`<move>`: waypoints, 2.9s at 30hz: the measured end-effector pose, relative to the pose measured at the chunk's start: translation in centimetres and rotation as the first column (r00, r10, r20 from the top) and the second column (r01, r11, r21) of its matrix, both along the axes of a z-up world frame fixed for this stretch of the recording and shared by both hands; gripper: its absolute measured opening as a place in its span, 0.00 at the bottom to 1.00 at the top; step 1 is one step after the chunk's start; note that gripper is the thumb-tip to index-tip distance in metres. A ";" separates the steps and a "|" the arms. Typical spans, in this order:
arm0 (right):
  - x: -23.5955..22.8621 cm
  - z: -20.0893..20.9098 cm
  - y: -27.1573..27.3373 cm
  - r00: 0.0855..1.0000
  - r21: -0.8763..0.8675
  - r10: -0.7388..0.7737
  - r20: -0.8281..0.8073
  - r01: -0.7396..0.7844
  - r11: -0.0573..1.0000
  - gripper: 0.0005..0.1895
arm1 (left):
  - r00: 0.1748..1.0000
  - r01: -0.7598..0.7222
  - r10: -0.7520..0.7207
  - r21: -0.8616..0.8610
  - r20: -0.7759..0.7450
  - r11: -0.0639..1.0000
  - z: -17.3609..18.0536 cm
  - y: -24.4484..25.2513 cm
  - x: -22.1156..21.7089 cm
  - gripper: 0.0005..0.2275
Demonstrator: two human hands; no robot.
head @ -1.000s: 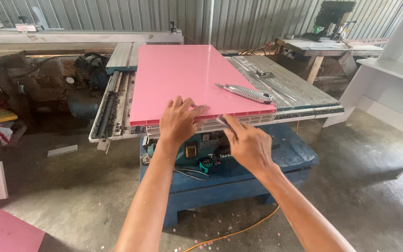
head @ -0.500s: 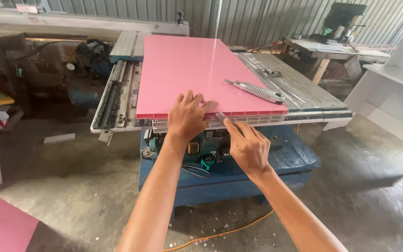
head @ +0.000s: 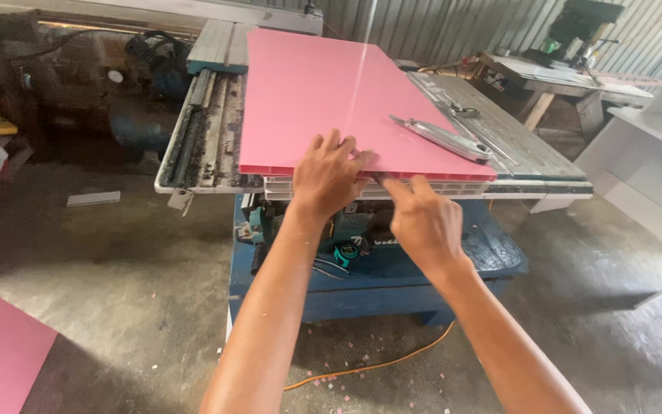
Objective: The person positions a pink plastic sheet on a table saw and uses pliers and a utility knife to trim and deburr the edges. The person repeatedly adjusts the sheet and uses tools to remove small fragments along the cut edge.
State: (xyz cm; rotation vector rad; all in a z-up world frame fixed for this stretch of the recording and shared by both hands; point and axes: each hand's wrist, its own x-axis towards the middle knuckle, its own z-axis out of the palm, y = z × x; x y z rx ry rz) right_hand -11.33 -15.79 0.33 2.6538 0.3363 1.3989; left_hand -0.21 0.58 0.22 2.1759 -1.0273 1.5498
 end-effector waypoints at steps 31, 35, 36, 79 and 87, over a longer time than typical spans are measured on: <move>3.2 0.2 -2.7 0.958 -0.029 -0.059 -0.282 0.052 0.998 0.08 | 1.000 -0.030 0.030 0.038 -0.002 0.999 -0.2 -0.3 0.1 0.17; 3.0 0.9 -2.5 0.959 -0.062 -0.082 -0.271 0.067 0.996 0.06 | 0.997 -0.044 0.048 0.076 -0.054 0.996 0.1 -0.2 0.0 0.14; 2.8 1.1 -2.0 0.958 -0.046 -0.085 -0.275 0.075 0.996 0.06 | 0.998 -0.036 0.041 0.093 -0.056 0.995 -0.2 -0.3 0.2 0.14; 2.2 1.0 -1.4 0.955 0.013 -0.005 -0.297 0.009 1.000 0.16 | 1.000 -0.016 0.016 0.026 -0.001 1.000 -0.7 -0.6 0.8 0.16; 3.2 0.5 -2.0 0.943 0.069 0.037 -0.332 -0.014 0.997 0.18 | 0.993 -0.063 0.069 0.074 -0.091 0.995 0.7 -0.3 -1.0 0.13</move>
